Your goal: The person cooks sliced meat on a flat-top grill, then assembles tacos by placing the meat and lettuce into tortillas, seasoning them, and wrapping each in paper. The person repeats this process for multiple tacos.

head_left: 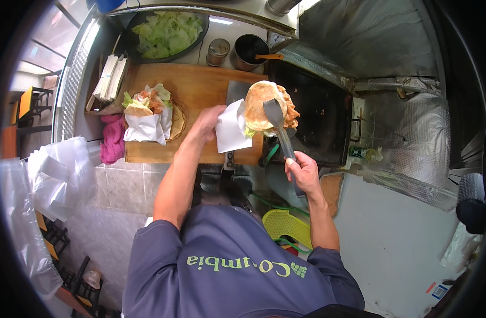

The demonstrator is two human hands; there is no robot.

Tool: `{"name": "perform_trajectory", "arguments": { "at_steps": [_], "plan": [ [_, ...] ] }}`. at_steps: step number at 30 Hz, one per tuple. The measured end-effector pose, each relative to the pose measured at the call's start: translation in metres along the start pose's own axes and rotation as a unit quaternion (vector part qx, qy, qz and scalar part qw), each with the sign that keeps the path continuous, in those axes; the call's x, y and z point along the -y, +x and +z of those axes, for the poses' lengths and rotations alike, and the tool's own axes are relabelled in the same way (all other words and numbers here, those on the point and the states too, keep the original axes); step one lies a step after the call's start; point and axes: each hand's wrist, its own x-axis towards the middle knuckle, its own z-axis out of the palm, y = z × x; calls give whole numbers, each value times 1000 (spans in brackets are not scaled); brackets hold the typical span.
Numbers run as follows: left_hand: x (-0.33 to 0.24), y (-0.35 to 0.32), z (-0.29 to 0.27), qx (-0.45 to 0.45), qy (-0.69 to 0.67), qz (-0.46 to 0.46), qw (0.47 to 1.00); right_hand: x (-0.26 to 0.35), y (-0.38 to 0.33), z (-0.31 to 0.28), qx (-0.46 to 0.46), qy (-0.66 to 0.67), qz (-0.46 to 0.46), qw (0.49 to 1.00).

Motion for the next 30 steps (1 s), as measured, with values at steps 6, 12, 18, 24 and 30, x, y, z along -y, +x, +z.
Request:
{"name": "perform_trajectory", "arguments": {
  "at_steps": [6, 12, 18, 24, 30],
  "plan": [
    [12, 15, 9, -56, -77, 50, 994, -3, 0, 16, -40, -29, -10, 999],
    [8, 5, 29, -5, -167, 49, 985, -8, 0, 32, -29, 16, 19, 999],
    [11, -6, 41, 103, -271, 56, 955, 1, 7, 24, -12, 29, 34, 999],
    [2, 4, 44, 87, -232, 101, 964, 14, 7, 16, 14, -17, 25, 999],
    [-12, -7, 42, 180, -266, 84, 943, 30, 3, -1, 16, -50, 28, 998]
  ]
}}
